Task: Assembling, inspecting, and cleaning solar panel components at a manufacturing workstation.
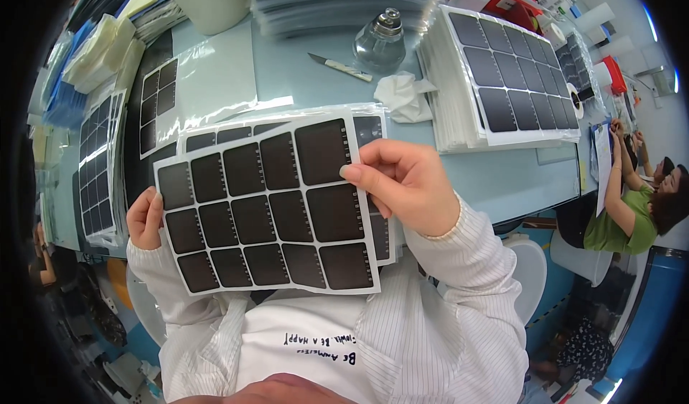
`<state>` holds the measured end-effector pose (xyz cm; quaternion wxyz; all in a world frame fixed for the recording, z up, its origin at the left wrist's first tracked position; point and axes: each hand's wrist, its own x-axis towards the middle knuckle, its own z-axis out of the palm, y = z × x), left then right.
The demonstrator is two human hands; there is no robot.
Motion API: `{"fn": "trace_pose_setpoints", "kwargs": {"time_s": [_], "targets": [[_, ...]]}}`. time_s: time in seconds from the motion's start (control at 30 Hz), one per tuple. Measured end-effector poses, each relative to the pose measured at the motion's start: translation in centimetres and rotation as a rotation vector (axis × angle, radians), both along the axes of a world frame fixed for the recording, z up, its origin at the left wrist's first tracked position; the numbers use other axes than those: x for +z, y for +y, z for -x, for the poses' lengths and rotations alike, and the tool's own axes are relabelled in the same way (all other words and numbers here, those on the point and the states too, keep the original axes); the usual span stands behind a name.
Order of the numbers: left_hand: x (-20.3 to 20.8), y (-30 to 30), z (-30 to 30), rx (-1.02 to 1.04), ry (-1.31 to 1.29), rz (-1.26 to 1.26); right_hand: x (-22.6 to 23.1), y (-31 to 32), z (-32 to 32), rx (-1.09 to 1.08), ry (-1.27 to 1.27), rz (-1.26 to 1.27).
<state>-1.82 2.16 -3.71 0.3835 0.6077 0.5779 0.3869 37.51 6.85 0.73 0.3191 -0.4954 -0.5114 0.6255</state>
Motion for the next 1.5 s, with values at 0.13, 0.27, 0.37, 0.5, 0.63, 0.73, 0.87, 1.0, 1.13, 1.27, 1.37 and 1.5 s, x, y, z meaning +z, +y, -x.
{"fn": "trace_pose_setpoints", "kwargs": {"time_s": [0.13,0.27,0.37,0.5,0.63,0.73,0.87,1.0,1.13,1.27,1.37,1.5], "targets": [[-0.6,-0.3,0.6,0.084,-0.031,-0.071,0.3,-0.7,0.3,-0.064,0.121,-0.190],[-1.4,-0.4,0.9,0.082,-0.040,-0.115,0.5,-1.2,0.2,-0.038,0.171,-0.315],[-1.9,-0.1,0.8,0.090,-0.056,-0.100,0.7,-1.3,0.1,-0.017,0.158,-0.347],[-2.2,0.1,1.0,0.043,-0.059,-0.083,0.7,-1.7,0.2,-0.039,0.156,-0.401],[-2.3,0.1,0.8,0.043,-0.055,-0.081,1.2,-1.9,0.3,-0.062,0.072,-0.429],[-1.7,-0.1,0.6,0.057,-0.049,-0.065,1.2,-1.9,0.2,-0.062,0.008,-0.480],[-1.6,-0.1,0.7,0.024,-0.036,-0.094,1.6,-1.9,0.1,-0.083,-0.051,-0.498],[-0.4,0.2,-0.1,-0.018,0.074,-0.057,1.0,-1.4,-0.1,-0.134,-0.051,-0.477],[3.9,1.0,-1.5,0.027,0.436,-0.077,0.5,-1.2,-0.7,-0.150,-0.032,-0.275],[9.1,3.0,-6.2,-0.275,0.502,-0.343,0.4,-1.2,-0.7,-0.168,-0.079,-0.272],[10.6,4.9,-12.4,-0.477,0.491,-0.553,1.0,-1.3,-0.9,-0.170,-0.089,-0.273],[8.3,6.6,-17.0,-0.524,0.468,-0.645,1.5,-1.3,-0.2,-0.145,-0.074,-0.253]]}}
